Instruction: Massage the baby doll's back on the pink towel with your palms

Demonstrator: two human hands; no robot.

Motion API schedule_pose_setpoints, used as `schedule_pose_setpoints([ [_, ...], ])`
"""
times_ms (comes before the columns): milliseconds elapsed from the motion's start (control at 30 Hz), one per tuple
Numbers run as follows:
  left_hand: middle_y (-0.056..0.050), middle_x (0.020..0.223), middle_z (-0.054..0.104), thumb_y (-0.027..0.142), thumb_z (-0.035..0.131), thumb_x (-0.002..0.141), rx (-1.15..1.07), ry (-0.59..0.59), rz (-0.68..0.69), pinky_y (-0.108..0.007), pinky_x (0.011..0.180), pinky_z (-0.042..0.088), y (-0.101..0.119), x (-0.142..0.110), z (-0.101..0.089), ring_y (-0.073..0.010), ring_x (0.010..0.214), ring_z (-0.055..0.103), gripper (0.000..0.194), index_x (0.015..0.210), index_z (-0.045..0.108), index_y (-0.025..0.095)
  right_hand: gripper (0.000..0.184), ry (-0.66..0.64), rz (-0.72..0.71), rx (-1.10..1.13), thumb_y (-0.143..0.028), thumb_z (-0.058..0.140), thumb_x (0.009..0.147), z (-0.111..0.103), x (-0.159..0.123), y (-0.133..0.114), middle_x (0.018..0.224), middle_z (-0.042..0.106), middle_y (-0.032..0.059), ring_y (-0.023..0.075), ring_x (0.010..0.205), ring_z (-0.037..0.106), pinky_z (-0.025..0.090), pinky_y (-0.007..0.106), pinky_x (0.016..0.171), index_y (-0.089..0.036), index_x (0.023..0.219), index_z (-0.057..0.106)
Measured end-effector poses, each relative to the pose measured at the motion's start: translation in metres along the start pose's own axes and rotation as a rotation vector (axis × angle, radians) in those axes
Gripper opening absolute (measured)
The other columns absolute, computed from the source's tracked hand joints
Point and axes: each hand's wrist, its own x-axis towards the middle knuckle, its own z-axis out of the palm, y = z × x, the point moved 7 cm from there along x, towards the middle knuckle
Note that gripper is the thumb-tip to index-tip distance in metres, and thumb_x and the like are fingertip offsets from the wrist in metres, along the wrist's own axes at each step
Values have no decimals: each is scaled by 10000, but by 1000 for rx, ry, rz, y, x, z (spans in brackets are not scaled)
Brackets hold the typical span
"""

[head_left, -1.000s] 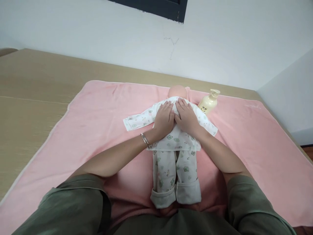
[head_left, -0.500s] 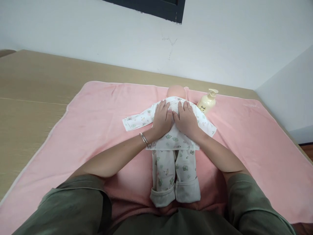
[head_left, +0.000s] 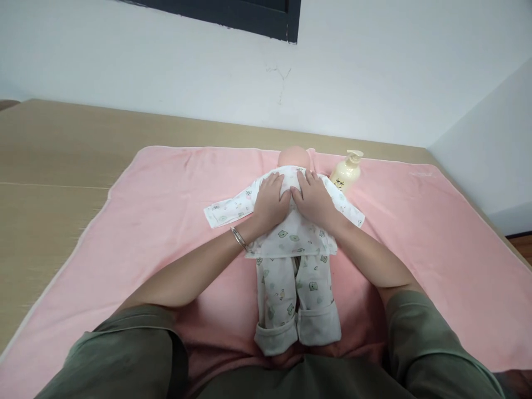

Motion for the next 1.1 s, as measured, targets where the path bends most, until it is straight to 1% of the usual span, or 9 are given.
schedule_pose_setpoints([
  [167, -183, 1478, 507, 331, 416, 914, 40, -54, 17, -556, 1221, 298, -5, 10, 1, -326, 1432, 411, 519, 1361, 525, 91, 560, 60, -69, -169, -254, 303, 1009, -2, -26, -19, 1453, 475, 327, 378, 1403, 446, 361, 489, 1163, 78, 1447, 405],
  [333, -255, 1430, 530, 281, 329, 949, 171, -34, 91, -559, 1204, 327, 15, -3, -1, -343, 1408, 446, 520, 1338, 524, -4, 523, 28, -56, -121, -264, 312, 999, -3, -17, -8, 1401, 569, 251, 330, 1362, 505, 405, 440, 1141, 21, 1396, 499],
  [433, -275, 1450, 499, 251, 283, 958, 170, -40, 106, -534, 1222, 316, 26, -12, 0, -340, 1430, 419, 538, 1337, 514, -54, 602, -11, 33, -60, -354, 320, 1012, 0, -1, 6, 1468, 499, 258, 349, 1417, 430, 330, 466, 1193, 61, 1433, 432],
  [567, -220, 1488, 482, 231, 325, 938, 92, -51, 53, -517, 1236, 307, 21, -10, 0, -297, 1449, 401, 503, 1344, 534, 20, 625, -5, 85, -81, -359, 315, 1019, 0, -1, 6, 1526, 414, 273, 354, 1453, 368, 276, 481, 1209, 75, 1466, 367],
  [733, -205, 1505, 467, 288, 435, 880, 66, -111, 0, -539, 1226, 310, 4, 6, 3, -331, 1460, 371, 566, 1384, 506, 39, 526, 58, -41, -229, -269, 272, 1015, -9, -25, -16, 1316, 598, 309, 361, 1268, 551, 386, 451, 1113, 90, 1310, 520],
  [867, -239, 1463, 502, 308, 425, 891, 138, -47, 60, -567, 1207, 326, 11, 4, -1, -361, 1433, 405, 565, 1367, 506, 14, 469, 47, -105, -246, -212, 245, 998, -10, -28, -19, 1110, 686, 266, 352, 1107, 625, 443, 444, 1037, 23, 1122, 632],
  [967, -287, 1383, 557, 316, 365, 938, 209, -9, 107, -575, 1171, 370, 24, -7, -4, -377, 1375, 481, 531, 1307, 541, -22, 479, 21, -98, -179, -228, 255, 1005, -5, -15, -11, 1251, 645, 264, 347, 1256, 562, 403, 449, 1108, 30, 1211, 601],
  [1033, -310, 1345, 575, 298, 324, 958, 244, -3, 127, -567, 1155, 389, 31, -14, -5, -378, 1345, 513, 521, 1274, 560, -41, 511, 16, -59, -109, -255, 286, 1006, -1, -5, -4, 1432, 532, 255, 340, 1392, 449, 342, 462, 1172, 48, 1359, 498],
  [1100, -306, 1344, 578, 277, 315, 957, 255, -3, 130, -554, 1158, 391, 33, -16, -6, -369, 1344, 518, 510, 1270, 567, -37, 541, 16, -16, -44, -263, 302, 1003, 2, 2, 1, 1512, 453, 236, 338, 1446, 379, 297, 482, 1203, 44, 1430, 426],
])
